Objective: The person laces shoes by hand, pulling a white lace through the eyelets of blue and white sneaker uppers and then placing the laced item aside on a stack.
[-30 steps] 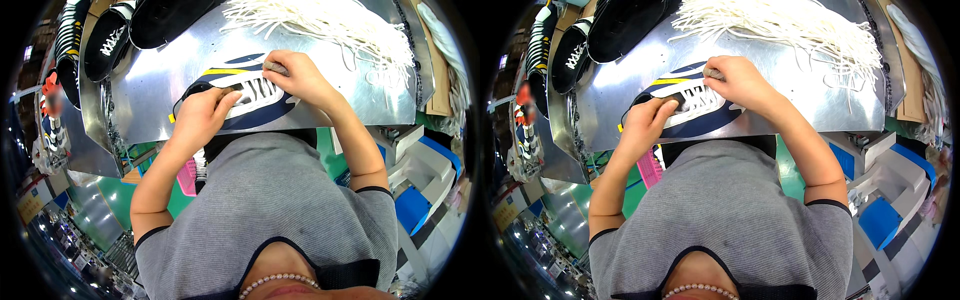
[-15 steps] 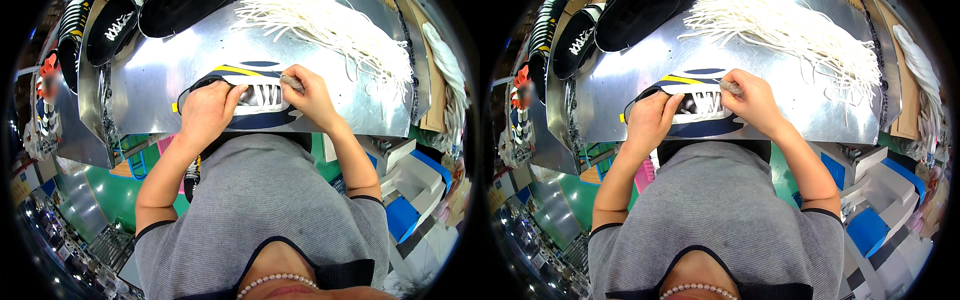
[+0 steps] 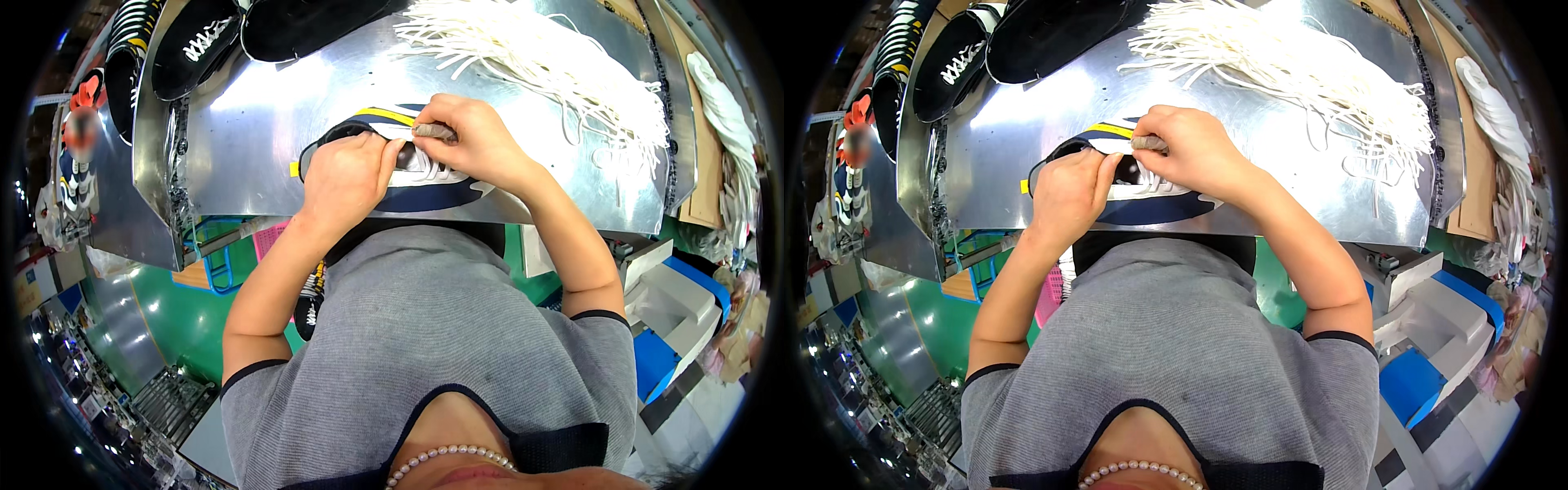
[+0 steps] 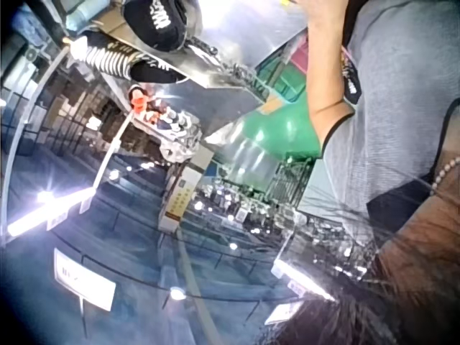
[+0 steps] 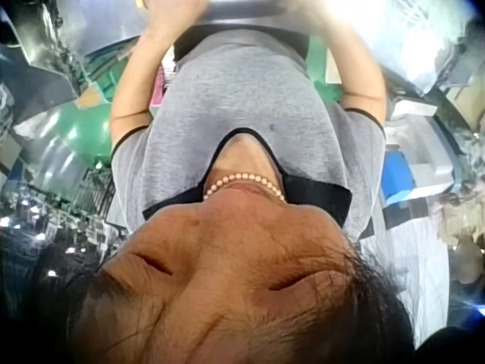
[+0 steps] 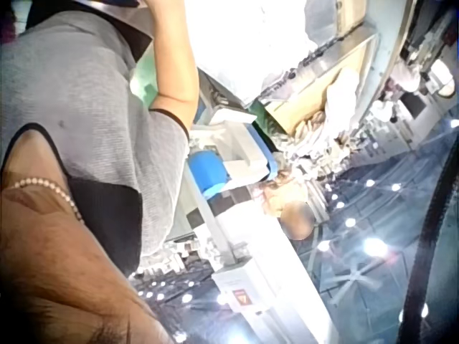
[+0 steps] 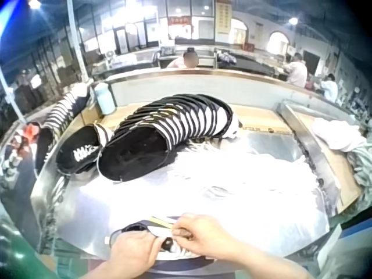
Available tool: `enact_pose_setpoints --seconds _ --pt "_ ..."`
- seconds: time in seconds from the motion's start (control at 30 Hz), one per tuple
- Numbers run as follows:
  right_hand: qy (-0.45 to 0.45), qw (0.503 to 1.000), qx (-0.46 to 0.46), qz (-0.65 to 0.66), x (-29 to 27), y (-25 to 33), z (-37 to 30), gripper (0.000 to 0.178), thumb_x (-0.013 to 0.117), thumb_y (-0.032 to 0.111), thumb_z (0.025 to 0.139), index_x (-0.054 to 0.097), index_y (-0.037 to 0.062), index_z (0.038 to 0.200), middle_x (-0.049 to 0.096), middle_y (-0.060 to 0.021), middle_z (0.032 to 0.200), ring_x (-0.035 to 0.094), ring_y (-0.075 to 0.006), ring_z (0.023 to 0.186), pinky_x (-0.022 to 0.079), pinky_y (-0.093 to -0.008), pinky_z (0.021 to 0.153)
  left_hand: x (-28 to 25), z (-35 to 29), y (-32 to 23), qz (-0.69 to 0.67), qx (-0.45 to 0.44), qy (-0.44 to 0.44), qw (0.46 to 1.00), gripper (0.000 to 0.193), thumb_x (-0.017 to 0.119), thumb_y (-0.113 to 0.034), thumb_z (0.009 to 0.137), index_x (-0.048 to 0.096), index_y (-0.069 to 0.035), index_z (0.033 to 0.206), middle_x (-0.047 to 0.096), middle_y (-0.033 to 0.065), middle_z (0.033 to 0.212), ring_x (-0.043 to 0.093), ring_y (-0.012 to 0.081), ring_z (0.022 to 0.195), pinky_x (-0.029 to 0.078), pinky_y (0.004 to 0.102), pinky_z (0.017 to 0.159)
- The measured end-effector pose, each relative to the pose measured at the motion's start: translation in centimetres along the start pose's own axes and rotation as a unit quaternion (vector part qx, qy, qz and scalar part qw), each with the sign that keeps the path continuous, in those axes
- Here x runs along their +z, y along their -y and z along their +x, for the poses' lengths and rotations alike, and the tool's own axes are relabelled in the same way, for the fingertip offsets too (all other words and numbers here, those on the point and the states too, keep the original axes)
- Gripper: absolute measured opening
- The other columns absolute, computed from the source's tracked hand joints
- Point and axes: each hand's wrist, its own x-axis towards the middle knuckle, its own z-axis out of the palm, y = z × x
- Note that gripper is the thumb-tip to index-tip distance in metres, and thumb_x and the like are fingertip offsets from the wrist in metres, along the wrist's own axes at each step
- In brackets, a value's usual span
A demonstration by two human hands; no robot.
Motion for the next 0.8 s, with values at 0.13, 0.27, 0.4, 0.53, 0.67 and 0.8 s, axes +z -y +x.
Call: enact_pose_setpoints --seconds 0.13,0.27,0.4,0.53,0.67,0.8 --pt "0.038 0.987 0.08 0.133 -0.5 -0.4 -0.4 0.012 0.07 0.01 0.082 0.065 0.0008 0.088 0.058 -0.0042 0.078 0.055 -0.012 0.071 0.045 -0.0267 0.063 0.0 0.6 0.1 0.004 0.014 0.017 1.0 0.024 0.066 -0.018 0.093 0.063 -0.002 0.075 0.06 0.0119 0.065 0.06 0.0306 0.057 0.046 0.0404 0.053" --pt "0.042 0.964 0.138 0.223 -0.4 -1.4 -1.2 0.008 0.066 0.008 0.082 0.064 0.0021 0.087 0.057 0.0017 0.077 0.051 -0.0053 0.071 0.043 -0.0225 0.063 0.2 1.1 0.2 0.003 0.025 0.029 0.999 0.024 0.067 -0.019 0.092 0.064 -0.003 0.075 0.06 0.0107 0.065 0.061 0.03 0.058 0.047 0.0403 0.053" --pt "-0.023 0.947 0.073 0.312 -0.5 -3.0 -2.0 0.007 0.067 0.009 0.086 0.065 0.0022 0.089 0.057 0.0033 0.076 0.049 -0.0043 0.065 0.039 -0.0197 0.059 -0.1 1.4 0.6 -0.002 0.035 0.02 0.999 0.021 0.068 -0.017 0.091 0.064 -0.003 0.075 0.06 0.009 0.064 0.059 0.0289 0.056 0.046 0.0397 0.053" --pt "-0.136 0.814 0.135 0.549 -0.4 -4.0 -2.4 0.008 0.061 0.013 0.099 0.058 0.0056 0.101 0.053 0.0026 0.079 0.04 -0.0037 0.057 0.029 -0.0186 0.05 -1.0 0.9 1.4 -0.027 0.106 -0.038 0.993 0.013 0.072 -0.016 0.085 0.069 -0.003 0.085 0.068 0.0072 0.075 0.065 0.0241 0.068 0.05 0.0339 0.062" --pt "-0.188 0.795 0.14 0.559 -0.1 -3.9 -2.2 0.009 0.058 0.015 0.101 0.055 0.0065 0.1 0.056 -0.0009 0.082 0.043 -0.0047 0.056 0.029 -0.0186 0.048 -1.3 -4.7 2.8 0.021 0.097 -0.157 0.983 0.041 0.067 -0.005 0.086 0.057 0.0 0.126 0.058 0.0181 0.127 0.061 0.0286 0.11 0.047 0.0404 0.095" --pt "-0.186 0.794 0.149 0.559 0.0 -4.0 -2.0 0.013 0.056 0.019 0.102 0.056 0.0065 0.1 0.056 -0.0007 0.081 0.043 -0.0045 0.055 0.028 -0.0186 0.048 1.6 -9.6 -0.3 -0.351 -0.303 -0.258 0.848 0.059 0.064 -0.003 0.092 0.036 0.001 0.144 0.036 0.0198 0.15 0.04 0.0291 0.138 0.037 0.0424 0.113"
